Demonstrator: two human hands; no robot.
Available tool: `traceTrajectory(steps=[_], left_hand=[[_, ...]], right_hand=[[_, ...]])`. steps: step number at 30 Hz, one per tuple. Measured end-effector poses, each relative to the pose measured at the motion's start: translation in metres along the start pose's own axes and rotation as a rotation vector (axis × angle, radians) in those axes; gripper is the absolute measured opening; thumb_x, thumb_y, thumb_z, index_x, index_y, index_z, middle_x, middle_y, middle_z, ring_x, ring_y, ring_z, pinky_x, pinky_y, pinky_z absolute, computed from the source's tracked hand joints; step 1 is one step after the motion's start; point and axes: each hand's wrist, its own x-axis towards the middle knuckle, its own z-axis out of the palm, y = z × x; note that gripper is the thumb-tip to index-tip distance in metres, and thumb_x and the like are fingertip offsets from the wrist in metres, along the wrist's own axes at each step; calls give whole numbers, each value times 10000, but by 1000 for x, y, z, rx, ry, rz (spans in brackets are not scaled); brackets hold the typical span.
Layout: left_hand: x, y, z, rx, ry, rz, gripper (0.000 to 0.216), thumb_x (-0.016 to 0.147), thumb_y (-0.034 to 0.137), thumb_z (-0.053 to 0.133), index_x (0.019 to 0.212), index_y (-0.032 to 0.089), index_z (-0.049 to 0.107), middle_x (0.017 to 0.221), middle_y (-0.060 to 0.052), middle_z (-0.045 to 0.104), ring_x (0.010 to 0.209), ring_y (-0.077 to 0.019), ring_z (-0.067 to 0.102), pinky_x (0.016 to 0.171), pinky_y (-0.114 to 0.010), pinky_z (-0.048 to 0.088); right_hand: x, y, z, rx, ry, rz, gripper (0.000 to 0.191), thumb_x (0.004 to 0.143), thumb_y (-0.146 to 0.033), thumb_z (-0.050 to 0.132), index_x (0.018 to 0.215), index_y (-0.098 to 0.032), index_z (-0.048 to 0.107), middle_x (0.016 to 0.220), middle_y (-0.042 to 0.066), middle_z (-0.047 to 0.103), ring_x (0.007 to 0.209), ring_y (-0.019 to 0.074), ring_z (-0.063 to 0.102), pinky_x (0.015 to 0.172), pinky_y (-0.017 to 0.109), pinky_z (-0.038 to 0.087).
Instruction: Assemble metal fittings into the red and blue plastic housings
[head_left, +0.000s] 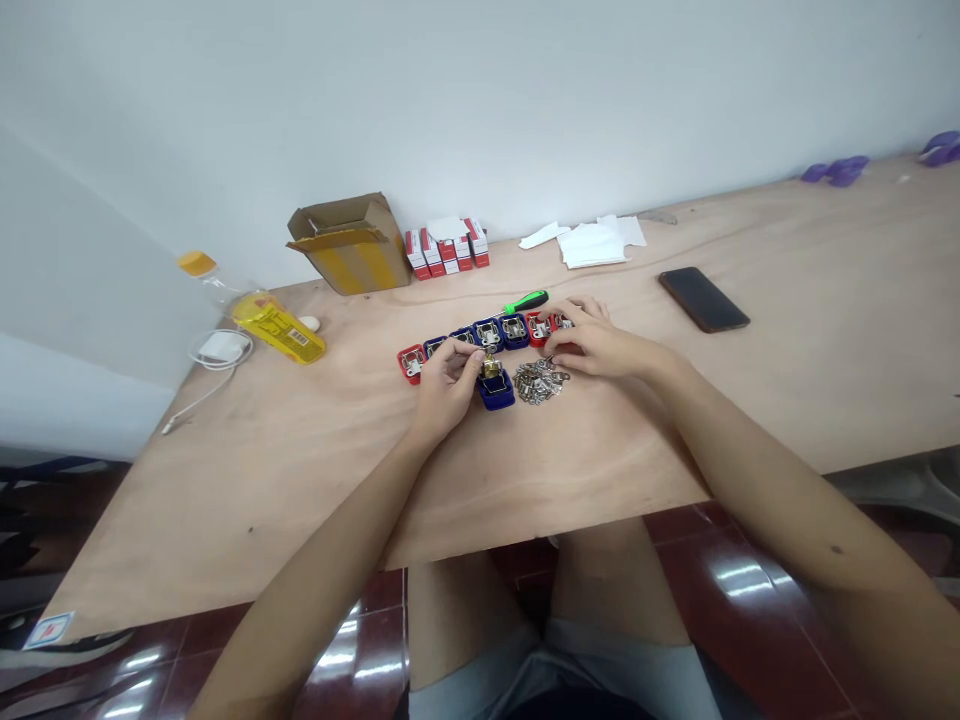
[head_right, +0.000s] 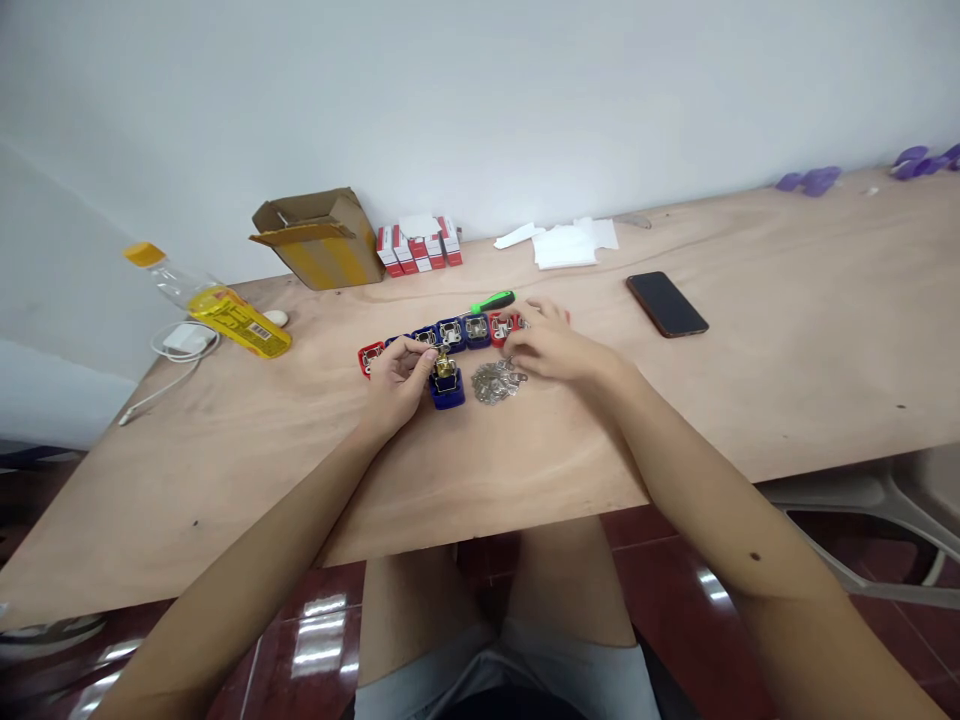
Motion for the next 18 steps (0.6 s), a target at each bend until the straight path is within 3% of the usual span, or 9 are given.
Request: traceTrajectory(steps=[6,11,13,18], left_hand=[[-1,0,-1,8,-21,-2,328,975,511,747,957,199,648,890,-35,713,820,-170,706,750,-302,560],[-2,0,1,-12,-33,-8,336,966,514,759,943,198,647,891,-32,704,836,-170,707,765,-299,564],[-2,1,1,-22,-52,-11,343,965,521,758,935,198,646,887,-29,701,829,-167,703,750,-292,560],[-5,4,2,-66,-138,-21,317,983,499,747,946,199,653,886,-23,702,811,-155,697,722,-276,542]], right_hand=[[1,3,1,47,42,-13,157,996,-316,658,938,-267,795,1467,84,611,1382,422,431,1131,655,340],[8,-10,3,238,274,-69,170,1052,-308,590,1022,-247,746,1126,93,773,1137,327,631,1092,579,413],[12,-20,8,342,338,-88,130,1039,-320,623,1025,-257,736,1089,77,782,1092,304,665,1050,534,466],[19,-44,21,526,301,-76,122,1036,-308,639,1013,-254,745,1041,68,772,1030,274,679,1006,511,516]])
